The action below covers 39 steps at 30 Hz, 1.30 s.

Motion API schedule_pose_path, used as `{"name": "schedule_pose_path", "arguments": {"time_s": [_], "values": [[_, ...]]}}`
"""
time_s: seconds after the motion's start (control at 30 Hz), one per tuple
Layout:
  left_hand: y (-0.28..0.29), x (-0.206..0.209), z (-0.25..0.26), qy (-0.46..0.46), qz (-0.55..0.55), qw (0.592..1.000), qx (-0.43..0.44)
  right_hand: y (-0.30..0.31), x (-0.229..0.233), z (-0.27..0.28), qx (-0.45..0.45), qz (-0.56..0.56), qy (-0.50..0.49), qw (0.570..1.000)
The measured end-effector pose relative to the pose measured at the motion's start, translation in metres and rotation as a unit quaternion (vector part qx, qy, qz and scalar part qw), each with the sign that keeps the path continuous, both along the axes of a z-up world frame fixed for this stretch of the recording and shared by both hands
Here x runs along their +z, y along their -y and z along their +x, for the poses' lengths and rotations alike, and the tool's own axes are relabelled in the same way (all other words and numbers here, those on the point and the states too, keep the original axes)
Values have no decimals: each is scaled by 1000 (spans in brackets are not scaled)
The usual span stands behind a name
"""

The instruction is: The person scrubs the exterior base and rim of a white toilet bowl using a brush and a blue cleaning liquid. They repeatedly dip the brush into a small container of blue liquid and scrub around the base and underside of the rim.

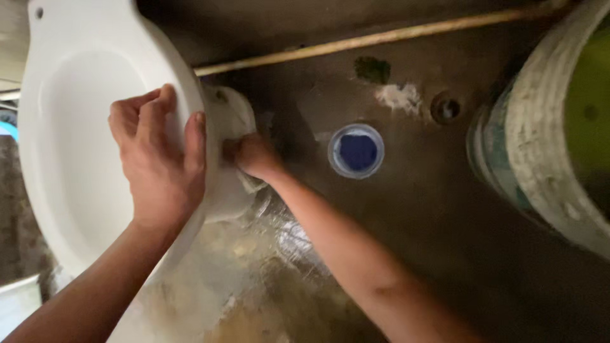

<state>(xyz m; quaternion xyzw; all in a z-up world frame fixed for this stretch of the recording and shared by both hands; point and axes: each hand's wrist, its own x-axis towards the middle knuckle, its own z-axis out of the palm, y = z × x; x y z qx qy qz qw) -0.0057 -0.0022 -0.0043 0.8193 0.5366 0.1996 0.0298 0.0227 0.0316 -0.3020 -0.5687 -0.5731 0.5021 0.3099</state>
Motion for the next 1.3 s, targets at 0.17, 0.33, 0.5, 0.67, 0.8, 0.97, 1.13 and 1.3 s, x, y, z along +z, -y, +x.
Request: {"name": "schedule_pose_path", "arguments": {"time_s": [0.17, 0.33, 0.5, 0.67, 0.8, 0.97, 1.13, 1.3], "values": [[-4, 2, 2, -5, 16, 1000, -4, 15, 11, -9, -49, -62, -169, 983], [2, 2, -2, -4, 8, 1000, -4, -5, 18, 10, 27, -74, -18, 997], [-7, 3, 5, 4, 17, 1000, -4, 20, 32, 1, -23, -59, -184, 981], [-4, 4, 6, 5, 14, 1000, 5, -6, 36, 24, 39, -80, -47, 995], [-8, 3, 5, 9, 5, 1000, 5, 17, 41, 15, 30, -60, -167, 984], [-4, 3, 3, 1, 12, 1000, -1, 3, 45, 22, 60, -107, -64, 990], [-6, 1, 5, 10, 12, 1000, 1, 14, 45, 19, 51, -50, -128, 989], [-6, 3, 5, 15, 9, 1000, 5, 13, 45, 33, 50, -35, -32, 998]]}}
